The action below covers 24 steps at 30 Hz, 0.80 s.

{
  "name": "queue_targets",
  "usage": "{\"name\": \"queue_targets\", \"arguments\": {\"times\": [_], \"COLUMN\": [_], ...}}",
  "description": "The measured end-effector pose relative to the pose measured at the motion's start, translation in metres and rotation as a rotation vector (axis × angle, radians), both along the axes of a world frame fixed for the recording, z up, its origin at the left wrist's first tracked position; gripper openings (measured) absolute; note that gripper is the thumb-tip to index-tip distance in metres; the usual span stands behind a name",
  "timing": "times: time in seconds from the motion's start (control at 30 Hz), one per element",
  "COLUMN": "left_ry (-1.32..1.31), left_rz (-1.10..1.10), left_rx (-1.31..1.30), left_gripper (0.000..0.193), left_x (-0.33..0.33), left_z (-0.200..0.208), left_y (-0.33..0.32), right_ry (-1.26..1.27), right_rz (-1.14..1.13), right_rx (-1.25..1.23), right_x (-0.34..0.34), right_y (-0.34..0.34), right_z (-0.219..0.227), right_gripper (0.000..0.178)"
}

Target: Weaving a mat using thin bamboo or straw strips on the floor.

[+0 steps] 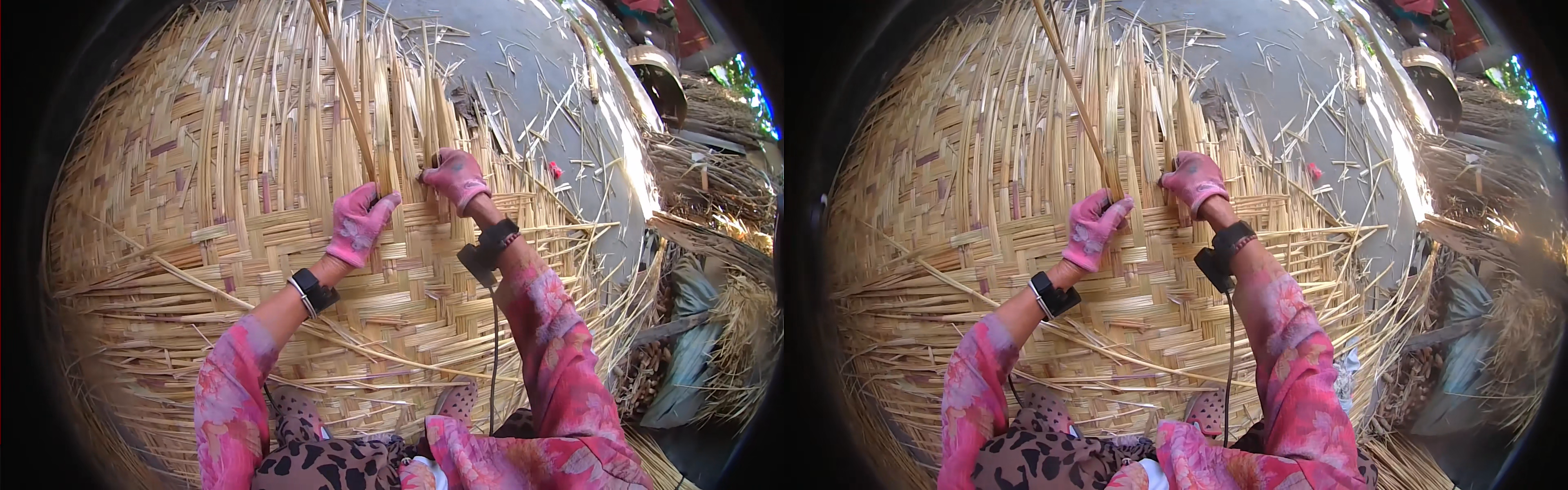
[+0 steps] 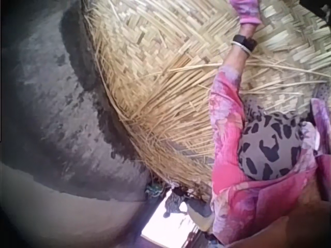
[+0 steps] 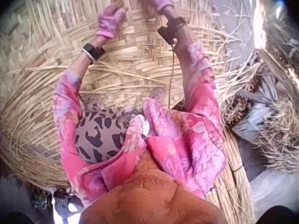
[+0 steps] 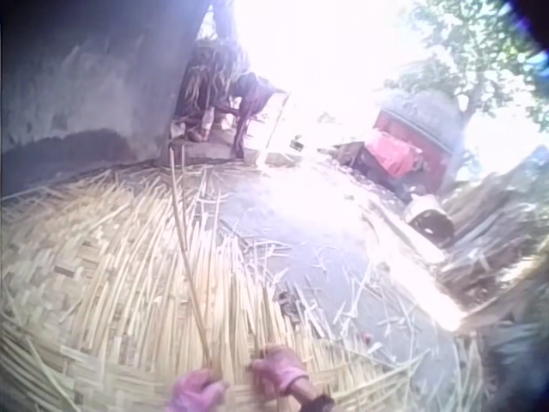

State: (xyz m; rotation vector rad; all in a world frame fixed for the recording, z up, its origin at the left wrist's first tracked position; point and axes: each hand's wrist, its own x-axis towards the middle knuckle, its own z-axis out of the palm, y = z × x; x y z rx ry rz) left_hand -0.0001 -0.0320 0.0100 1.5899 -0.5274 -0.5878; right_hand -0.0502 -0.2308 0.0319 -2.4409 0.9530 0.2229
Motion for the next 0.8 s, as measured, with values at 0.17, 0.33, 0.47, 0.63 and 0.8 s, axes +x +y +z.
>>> {"name": "queue_targets", "arguments": {"times": [0.17,0.33,0.47,0.63,0.8], "left_ry": [-0.087,-0.07,-0.1,-0.507,-0.36], "left_rz": [-0.019,0.01,0.005,-0.144,-0.387], "left_rx": [0.06,-0.024,-0.052,0.281,0.389], "left_gripper": [0.025,0.028,0.025,0.016,0.02], "left_x": [0.005,0.003,0.002,0.015,0.028], "left_z": [-0.003,-0.01,-0.007,-0.005,-0.014], "left_y": [0.0,-0.006,-0.015,-0.042,-0.061], "right_ry": [0.023,-0.151,-0.35,-0.45,-0.581], "right_rz": [0.1,0.135,-0.142,-0.207,-0.205], "right_rx": [0.19,-0.29,0.541,0.988,1.093], "right_x": [-0.005,-0.011,-0.018,-0.032,-0.042], "right_y": [-0.01,0.01,-0.012,-0.001,-0.006], "right_z": [0.006,-0.008,-0.01,0.008,0.005], "right_gripper": [0.034,0.023,0.017,0.018,0.029]}}
